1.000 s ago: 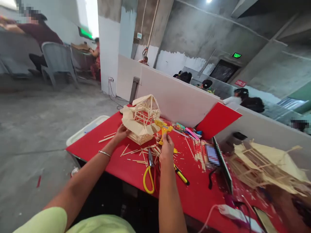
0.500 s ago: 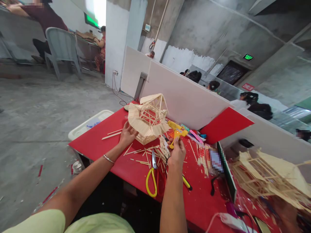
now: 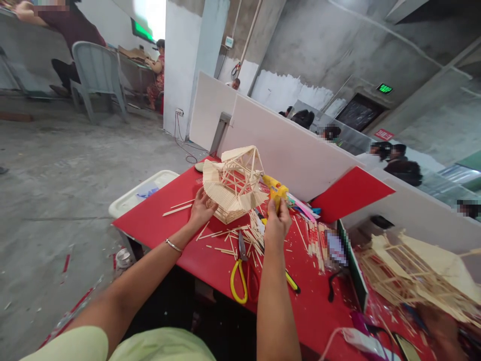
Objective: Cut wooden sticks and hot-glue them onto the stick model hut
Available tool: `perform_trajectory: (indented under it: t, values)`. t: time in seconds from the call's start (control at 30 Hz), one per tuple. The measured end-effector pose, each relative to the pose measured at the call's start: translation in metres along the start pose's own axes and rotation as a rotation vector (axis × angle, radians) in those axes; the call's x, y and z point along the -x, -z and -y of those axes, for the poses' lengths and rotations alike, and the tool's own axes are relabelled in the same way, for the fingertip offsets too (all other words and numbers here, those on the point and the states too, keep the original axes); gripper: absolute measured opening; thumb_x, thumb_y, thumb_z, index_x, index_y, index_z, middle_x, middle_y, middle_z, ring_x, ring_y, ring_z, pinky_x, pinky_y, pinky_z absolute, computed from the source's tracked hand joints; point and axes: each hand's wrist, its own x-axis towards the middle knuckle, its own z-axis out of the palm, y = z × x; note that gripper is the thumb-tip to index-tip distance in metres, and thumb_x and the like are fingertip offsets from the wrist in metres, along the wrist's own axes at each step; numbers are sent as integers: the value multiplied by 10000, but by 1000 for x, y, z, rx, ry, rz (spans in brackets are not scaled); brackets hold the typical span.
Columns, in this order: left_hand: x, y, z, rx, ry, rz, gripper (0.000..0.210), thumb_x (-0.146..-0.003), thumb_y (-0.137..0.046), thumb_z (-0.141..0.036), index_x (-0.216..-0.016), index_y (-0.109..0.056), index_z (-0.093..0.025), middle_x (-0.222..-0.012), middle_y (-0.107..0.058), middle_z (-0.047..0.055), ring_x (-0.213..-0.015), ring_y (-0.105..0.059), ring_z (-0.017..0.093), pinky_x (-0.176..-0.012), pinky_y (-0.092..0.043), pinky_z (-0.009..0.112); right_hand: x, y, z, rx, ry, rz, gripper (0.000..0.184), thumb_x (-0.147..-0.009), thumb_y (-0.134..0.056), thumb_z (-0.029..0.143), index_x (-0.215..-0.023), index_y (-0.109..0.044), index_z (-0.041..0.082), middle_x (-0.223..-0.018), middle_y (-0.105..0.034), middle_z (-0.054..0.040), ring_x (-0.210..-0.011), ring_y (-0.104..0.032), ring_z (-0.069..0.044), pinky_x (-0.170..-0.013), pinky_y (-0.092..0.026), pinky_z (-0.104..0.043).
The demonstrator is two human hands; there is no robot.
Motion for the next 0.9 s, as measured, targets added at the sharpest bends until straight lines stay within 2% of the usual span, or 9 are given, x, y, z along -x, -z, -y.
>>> perform_trajectory:
  t: [0.13, 0.27, 0.37, 0.47, 0.53, 0.6, 0.7, 0.8, 0.9]
  values:
    - [0, 1, -1, -3, -10, 6, 508, -776, -692, -311, -1279, -639, -265, -1521, -390, 66, -1411, -404, 289, -1169, -375, 405, 2, -1, 2, 97, 111, 2, 610, -843, -631, 547, -1319, -638, 165, -1176, -712, -104, -1021, -657, -236, -909, -520, -370]
    - [0, 3, -2, 13, -7, 12, 531, -773, -693, -314, -1297, -628, -262, -1550, -349, 72, -1439, -363, 301, -1183, -351, 413, 4, 0, 3, 250, 304, 58, 510, -888, -601, 508, -1302, -653, 214, -1240, -683, -109, -1091, -622, -229, -994, -469, -387]
    - [0, 3, -1, 34, 5, 18, 537, -766, -705, -322, -1295, -631, -265, -1555, -340, 74, -1436, -366, 312, -1184, -344, 428, 6, 3, 4, 351, 405, 82, 428, -897, -610, 479, -1264, -676, 268, -1201, -695, -98, -1108, -594, -229, -1053, -421, -429]
    - [0, 2, 0, 56, 13, 10, 538, -753, -720, -311, -1284, -640, -285, -1547, -357, 60, -1429, -374, 315, -1185, -341, 439, 11, 8, 5, 371, 414, 97, 370, -875, -647, 470, -1185, -716, 280, -1150, -708, -96, -1100, -590, -241, -1059, -413, -446]
    - [0, 1, 0, 75, 15, 8, 529, -751, -720, -291, -1275, -647, -290, -1547, -357, 53, -1419, -388, 311, -1181, -346, 434, 15, 12, 7, 323, 368, 77, 394, -862, -655, 488, -1185, -712, 269, -1170, -698, -96, -1110, -590, -243, -1043, -428, -434]
    - [-1, 1, 0, 99, 11, 6, 502, -755, -709, -260, -1255, -661, -275, -1554, -345, 57, -1406, -403, 308, -1175, -355, 429, 16, 16, 9, 223, 271, -5, 473, -848, -652, 524, -1229, -684, 246, -1197, -686, -96, -1097, -601, -238, -988, -464, -406]
    - [-5, 2, 0, 153, 5, 6, 464, -774, -685, -233, -1237, -670, -246, -1554, -339, 73, -1402, -400, 313, -1166, -366, 437, 11, 20, 8, 49, 61, -116, 563, -840, -600, 604, -1246, -655, 216, -1123, -704, -81, -956, -638, -204, -780, -519, -326]
    - [-8, 4, -2, 182, 8, 18, 484, -785, -681, -231, -1267, -649, -248, -1541, -349, 79, -1412, -379, 317, -1169, -360, 453, 0, 25, 0, -27, -117, -122, 577, -816, -571, 674, -1109, -682, 190, -937, -715, -50, -760, -618, -144, -605, -469, -247]
    - [-8, 6, -4, 160, 18, 25, 505, -783, -693, -240, -1284, -636, -263, -1524, -370, 79, -1417, -367, 322, -1176, -347, 468, -7, 30, -12, -19, -198, -73, 575, -771, -605, 708, -934, -689, 163, -778, -681, -22, -640, -567, -110, -549, -424, -219]
